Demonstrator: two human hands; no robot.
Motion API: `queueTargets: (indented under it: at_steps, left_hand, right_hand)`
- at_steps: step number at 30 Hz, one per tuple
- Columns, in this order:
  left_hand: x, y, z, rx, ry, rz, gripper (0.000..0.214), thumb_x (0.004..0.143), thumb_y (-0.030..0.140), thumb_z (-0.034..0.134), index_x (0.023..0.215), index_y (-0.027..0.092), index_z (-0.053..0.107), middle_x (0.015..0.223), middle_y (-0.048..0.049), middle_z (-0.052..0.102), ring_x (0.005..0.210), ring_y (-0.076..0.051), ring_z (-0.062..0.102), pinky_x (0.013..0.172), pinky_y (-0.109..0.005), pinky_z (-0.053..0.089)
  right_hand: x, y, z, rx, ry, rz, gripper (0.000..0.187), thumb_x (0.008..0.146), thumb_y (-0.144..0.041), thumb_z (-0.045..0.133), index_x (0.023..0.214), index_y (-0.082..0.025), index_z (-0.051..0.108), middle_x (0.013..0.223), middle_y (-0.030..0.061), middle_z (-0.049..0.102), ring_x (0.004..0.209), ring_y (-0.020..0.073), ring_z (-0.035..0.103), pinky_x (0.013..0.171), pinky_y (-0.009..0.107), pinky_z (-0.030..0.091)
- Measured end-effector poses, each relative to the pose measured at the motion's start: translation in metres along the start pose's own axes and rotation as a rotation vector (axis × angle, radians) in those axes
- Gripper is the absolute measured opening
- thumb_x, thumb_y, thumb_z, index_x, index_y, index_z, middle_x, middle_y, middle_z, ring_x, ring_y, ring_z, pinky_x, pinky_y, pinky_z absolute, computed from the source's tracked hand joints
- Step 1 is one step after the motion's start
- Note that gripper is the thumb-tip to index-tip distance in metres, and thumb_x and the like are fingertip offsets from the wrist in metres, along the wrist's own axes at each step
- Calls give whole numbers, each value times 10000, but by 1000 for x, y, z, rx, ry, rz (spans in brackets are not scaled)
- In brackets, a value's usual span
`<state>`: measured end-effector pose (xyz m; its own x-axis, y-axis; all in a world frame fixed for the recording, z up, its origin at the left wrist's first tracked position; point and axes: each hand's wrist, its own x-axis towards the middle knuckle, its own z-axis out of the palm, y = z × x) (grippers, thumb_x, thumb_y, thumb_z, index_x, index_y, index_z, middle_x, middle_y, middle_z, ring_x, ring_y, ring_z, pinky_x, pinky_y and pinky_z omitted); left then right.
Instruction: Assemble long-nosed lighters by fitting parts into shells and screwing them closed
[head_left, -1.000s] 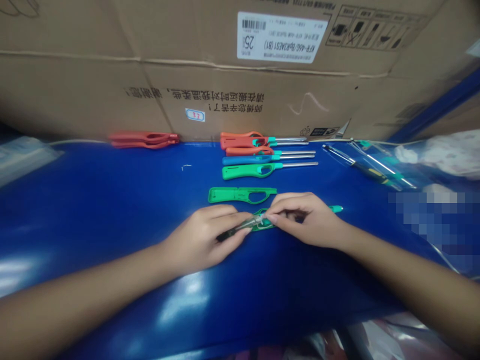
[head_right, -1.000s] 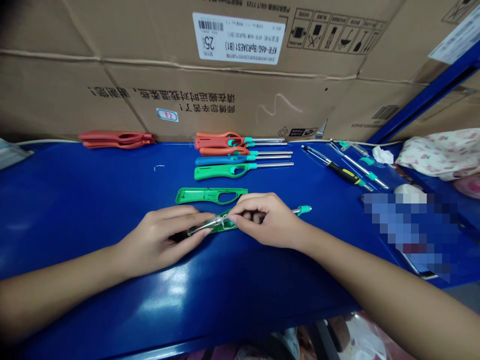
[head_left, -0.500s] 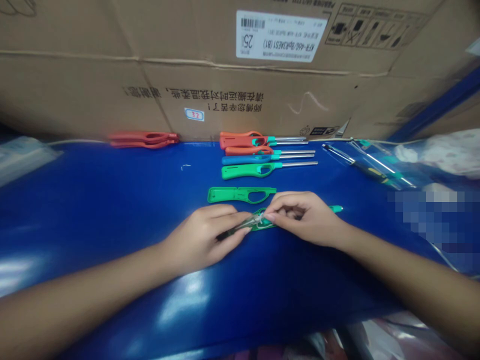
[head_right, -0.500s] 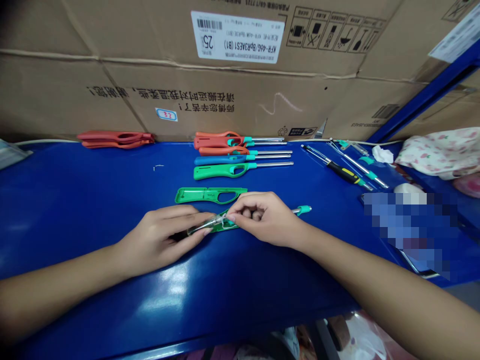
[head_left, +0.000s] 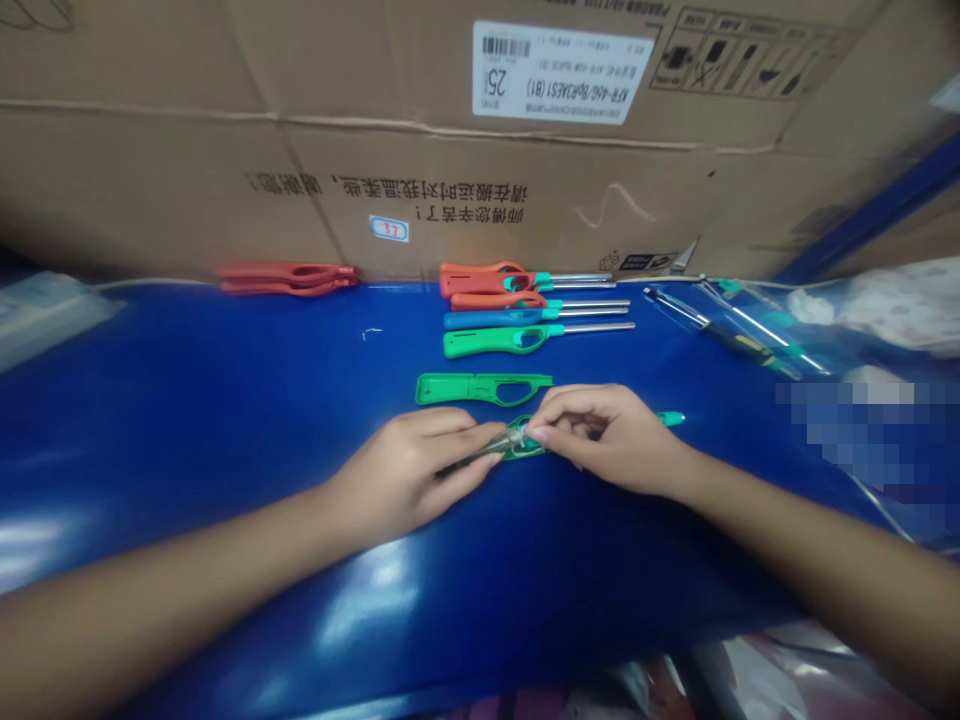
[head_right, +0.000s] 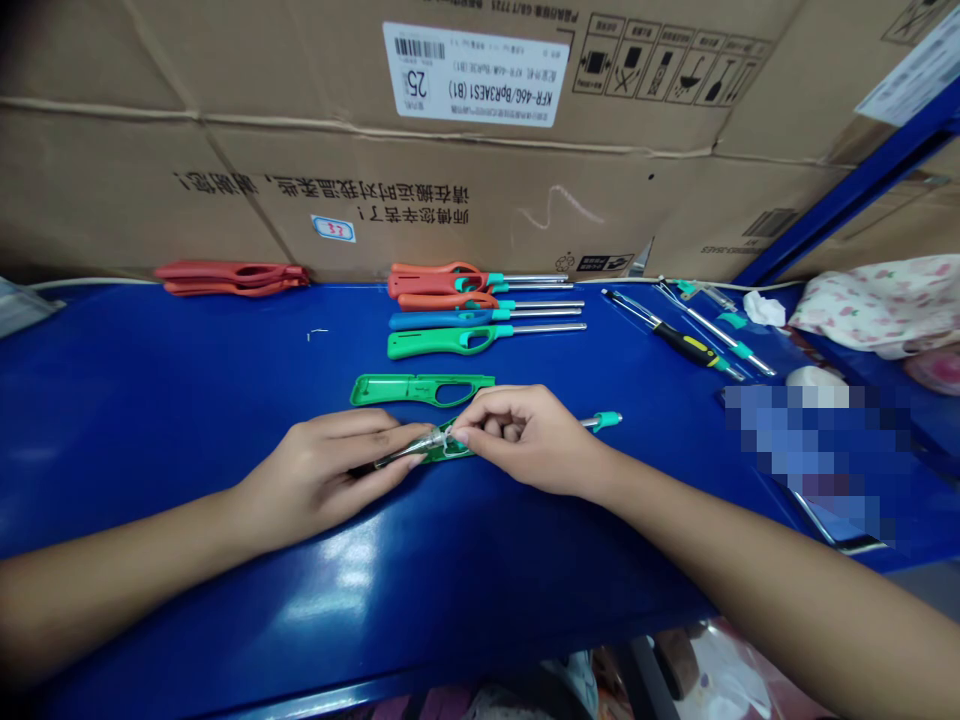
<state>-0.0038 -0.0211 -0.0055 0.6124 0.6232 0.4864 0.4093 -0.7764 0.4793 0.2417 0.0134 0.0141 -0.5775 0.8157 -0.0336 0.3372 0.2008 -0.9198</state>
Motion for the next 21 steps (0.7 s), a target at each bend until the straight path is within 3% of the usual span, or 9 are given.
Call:
queueTargets:
  at_steps: [13, 21]
  left_hand:
    - [-1, 2, 0, 24, 28, -28, 268, 954, 171, 615, 1204, 105, 683, 884, -57, 684, 760, -126, 641, 689, -223, 507]
    - [0, 2, 0, 20, 50, -25, 250, 951, 172, 625, 1183, 106, 691, 881, -51, 695, 758, -121, 650, 683, -214, 512]
  right_hand:
    - [1, 2, -3, 41, -22, 30, 232, 863, -360, 679, 860, -129, 706, 749, 27, 626, 503, 69, 534, 458, 203, 416]
    - [1, 5, -4, 64, -42, -16, 246, 884, -365, 678, 896, -124, 729, 820, 44, 647, 499, 62, 556, 443, 201, 437]
